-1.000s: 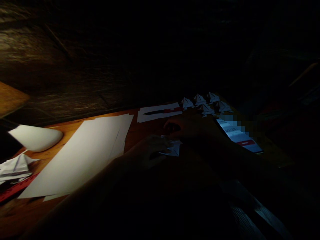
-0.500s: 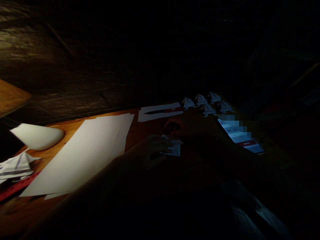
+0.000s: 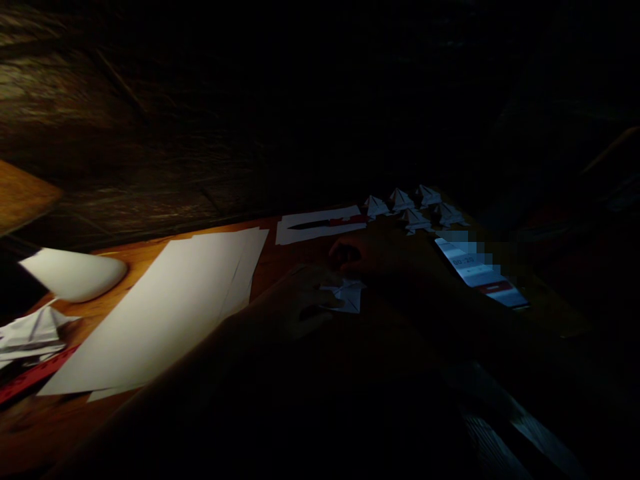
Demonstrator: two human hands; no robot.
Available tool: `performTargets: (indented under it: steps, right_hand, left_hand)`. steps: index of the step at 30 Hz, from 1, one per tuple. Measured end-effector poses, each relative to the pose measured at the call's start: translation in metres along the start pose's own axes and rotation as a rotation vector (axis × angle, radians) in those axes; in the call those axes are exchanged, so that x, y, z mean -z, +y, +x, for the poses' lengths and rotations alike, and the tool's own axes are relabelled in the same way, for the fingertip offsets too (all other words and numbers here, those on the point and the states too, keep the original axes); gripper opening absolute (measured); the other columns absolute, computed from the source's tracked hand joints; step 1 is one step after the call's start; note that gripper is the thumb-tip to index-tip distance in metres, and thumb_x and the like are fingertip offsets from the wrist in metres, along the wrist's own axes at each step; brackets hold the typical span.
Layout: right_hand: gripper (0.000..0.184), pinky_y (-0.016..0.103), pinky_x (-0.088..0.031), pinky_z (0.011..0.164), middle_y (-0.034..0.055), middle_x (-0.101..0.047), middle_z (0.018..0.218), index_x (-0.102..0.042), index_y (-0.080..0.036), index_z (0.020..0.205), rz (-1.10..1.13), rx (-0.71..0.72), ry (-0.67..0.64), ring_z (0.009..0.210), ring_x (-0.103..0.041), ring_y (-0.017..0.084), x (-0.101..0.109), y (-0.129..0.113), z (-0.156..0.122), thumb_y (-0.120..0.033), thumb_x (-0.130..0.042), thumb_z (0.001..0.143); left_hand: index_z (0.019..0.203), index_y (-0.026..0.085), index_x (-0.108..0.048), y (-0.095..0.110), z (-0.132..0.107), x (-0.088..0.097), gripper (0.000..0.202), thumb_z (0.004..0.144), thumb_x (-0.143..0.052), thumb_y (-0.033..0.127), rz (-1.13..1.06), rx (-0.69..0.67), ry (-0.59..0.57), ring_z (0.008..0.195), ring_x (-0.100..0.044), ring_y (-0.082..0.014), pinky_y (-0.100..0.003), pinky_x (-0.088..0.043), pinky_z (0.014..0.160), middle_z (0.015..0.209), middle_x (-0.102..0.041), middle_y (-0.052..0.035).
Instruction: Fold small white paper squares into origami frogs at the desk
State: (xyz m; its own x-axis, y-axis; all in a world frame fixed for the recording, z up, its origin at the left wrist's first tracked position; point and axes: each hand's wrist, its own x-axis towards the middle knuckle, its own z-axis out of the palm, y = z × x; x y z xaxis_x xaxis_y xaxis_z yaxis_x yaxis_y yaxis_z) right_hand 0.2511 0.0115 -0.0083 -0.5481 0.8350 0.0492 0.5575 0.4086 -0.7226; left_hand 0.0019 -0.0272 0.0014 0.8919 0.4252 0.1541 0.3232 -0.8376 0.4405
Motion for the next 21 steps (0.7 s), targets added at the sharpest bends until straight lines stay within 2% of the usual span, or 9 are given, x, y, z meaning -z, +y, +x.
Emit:
performTargets:
  steps: [8, 16, 21]
  right_hand:
    - [0.037, 0.031, -0.051, 0.077, 0.0103, -0.072, 0.113, -0.069, -0.014, 0.115, -0.005, 0.003, 0.022, 0.093, -0.066, 0.02, -0.0029, 0.0027, 0.0016, -0.017, -0.072, 0.079]
    - [0.036, 0.032, -0.053, 0.079, 0.0102, -0.073, 0.115, -0.071, -0.017, 0.114, 0.019, -0.015, 0.024, 0.095, -0.067, 0.021, -0.0029, 0.0023, 0.0008, -0.017, -0.073, 0.078]
    - [0.026, 0.033, -0.05, 0.089, 0.005, -0.076, 0.111, -0.076, -0.02, 0.102, 0.014, 0.096, -0.02, 0.101, -0.068, 0.02, -0.0006, 0.0029, 0.0018, -0.01, -0.069, 0.079]
  left_hand:
    - [0.118, 0.027, -0.072, 0.0025, 0.0004, 0.0013, 0.027, 0.092, -0.066, 0.028, 0.04, -0.008, -0.02, 0.127, -0.055, -0.0294, -0.052, -0.042, 0.111, 0.133, -0.065, -0.0051]
    - [0.119, 0.025, -0.07, 0.0027, -0.001, -0.0012, 0.027, 0.093, -0.065, 0.025, 0.027, 0.013, -0.026, 0.128, -0.052, -0.0285, -0.052, -0.043, 0.111, 0.137, -0.06, -0.0052]
    - [0.116, 0.024, -0.071, 0.0052, -0.0001, -0.0004, 0.026, 0.09, -0.067, 0.025, -0.029, 0.044, 0.008, 0.129, -0.052, -0.0278, -0.051, -0.043, 0.112, 0.137, -0.061, -0.0042]
